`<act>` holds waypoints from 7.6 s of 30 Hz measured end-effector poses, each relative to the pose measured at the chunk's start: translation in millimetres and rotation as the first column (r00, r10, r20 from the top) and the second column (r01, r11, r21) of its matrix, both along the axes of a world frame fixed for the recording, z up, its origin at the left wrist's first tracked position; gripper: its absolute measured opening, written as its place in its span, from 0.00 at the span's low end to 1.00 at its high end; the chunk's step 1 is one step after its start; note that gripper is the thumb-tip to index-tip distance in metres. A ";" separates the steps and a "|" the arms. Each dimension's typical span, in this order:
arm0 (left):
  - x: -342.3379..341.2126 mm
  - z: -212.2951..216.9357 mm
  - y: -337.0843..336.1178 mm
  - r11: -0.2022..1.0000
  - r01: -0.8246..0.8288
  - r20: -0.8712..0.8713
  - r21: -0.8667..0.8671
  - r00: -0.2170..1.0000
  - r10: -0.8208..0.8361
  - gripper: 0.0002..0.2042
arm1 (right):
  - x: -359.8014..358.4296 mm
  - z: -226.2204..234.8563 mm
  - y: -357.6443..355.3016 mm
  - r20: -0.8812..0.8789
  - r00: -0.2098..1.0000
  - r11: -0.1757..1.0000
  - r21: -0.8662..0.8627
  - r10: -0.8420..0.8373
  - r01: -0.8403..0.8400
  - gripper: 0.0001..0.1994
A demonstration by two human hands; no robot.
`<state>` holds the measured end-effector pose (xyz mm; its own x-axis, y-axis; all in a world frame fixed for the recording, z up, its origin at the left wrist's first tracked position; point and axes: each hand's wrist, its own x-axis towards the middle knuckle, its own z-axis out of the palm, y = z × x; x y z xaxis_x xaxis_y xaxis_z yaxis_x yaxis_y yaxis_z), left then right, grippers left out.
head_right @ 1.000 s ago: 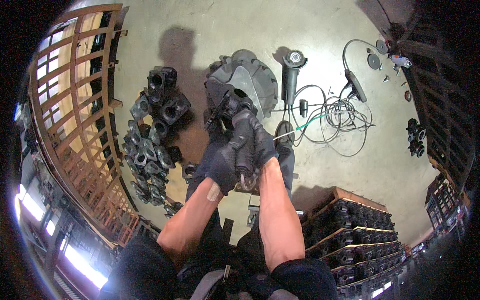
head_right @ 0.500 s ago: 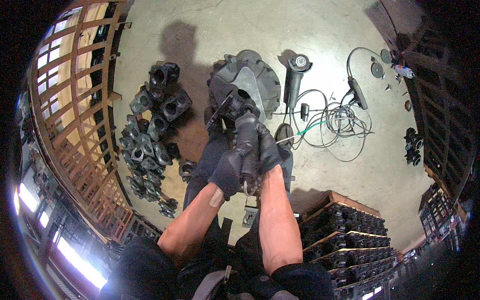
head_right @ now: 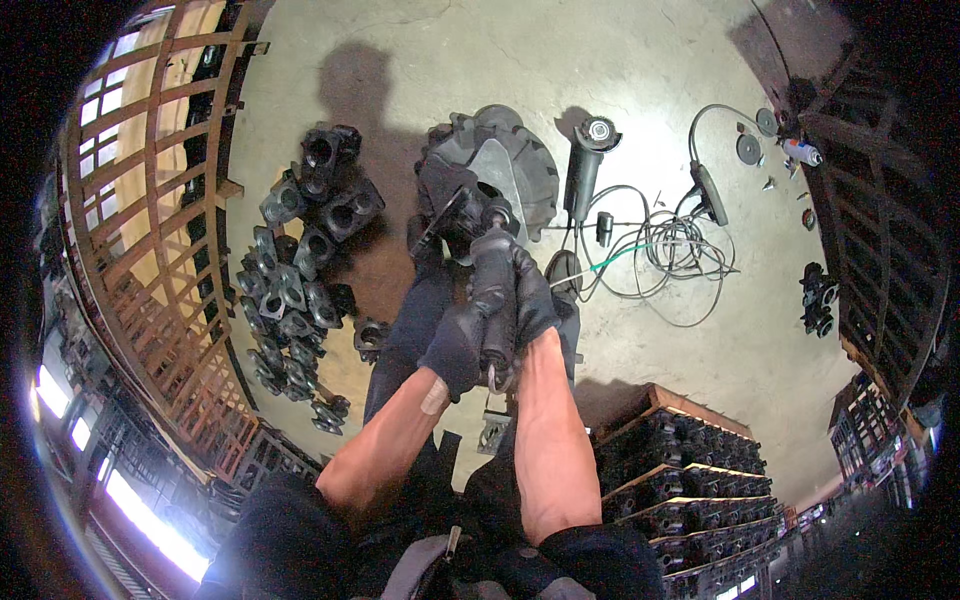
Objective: The person sits on the floor and uses a handheld angle grinder to smooth the edges of metal parts. They pick up each part, grind specific areas, inspect the result, and place the finished pieces onto a nearby wooden pallet.
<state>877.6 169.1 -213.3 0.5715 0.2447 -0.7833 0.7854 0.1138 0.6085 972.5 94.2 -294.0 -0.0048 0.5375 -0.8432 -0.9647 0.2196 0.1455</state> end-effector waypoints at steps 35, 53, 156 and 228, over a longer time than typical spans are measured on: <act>5.5 7.6 4.6 0.740 -0.589 -0.269 -0.325 0.808 0.525 0.16 | -8.5 0.6 6.3 -0.019 0.999 0.990 -0.130 0.045 -0.047 0.29; 16.7 8.2 13.4 0.549 -0.743 -0.426 -0.382 0.669 0.609 0.17 | -1.9 10.6 17.5 0.085 0.996 0.992 -0.128 0.018 -0.007 0.24; 6.2 -195.2 111.6 0.720 -0.088 0.382 0.688 0.888 -0.256 0.14 | 80.3 -56.8 -114.5 0.753 -0.417 0.838 -0.545 0.508 0.037 0.18; 5.1 -205.6 116.9 0.774 -0.073 0.301 0.629 0.940 -0.157 0.19 | 106.7 -20.6 -17.5 0.861 -0.139 0.864 -0.500 0.489 -0.053 0.24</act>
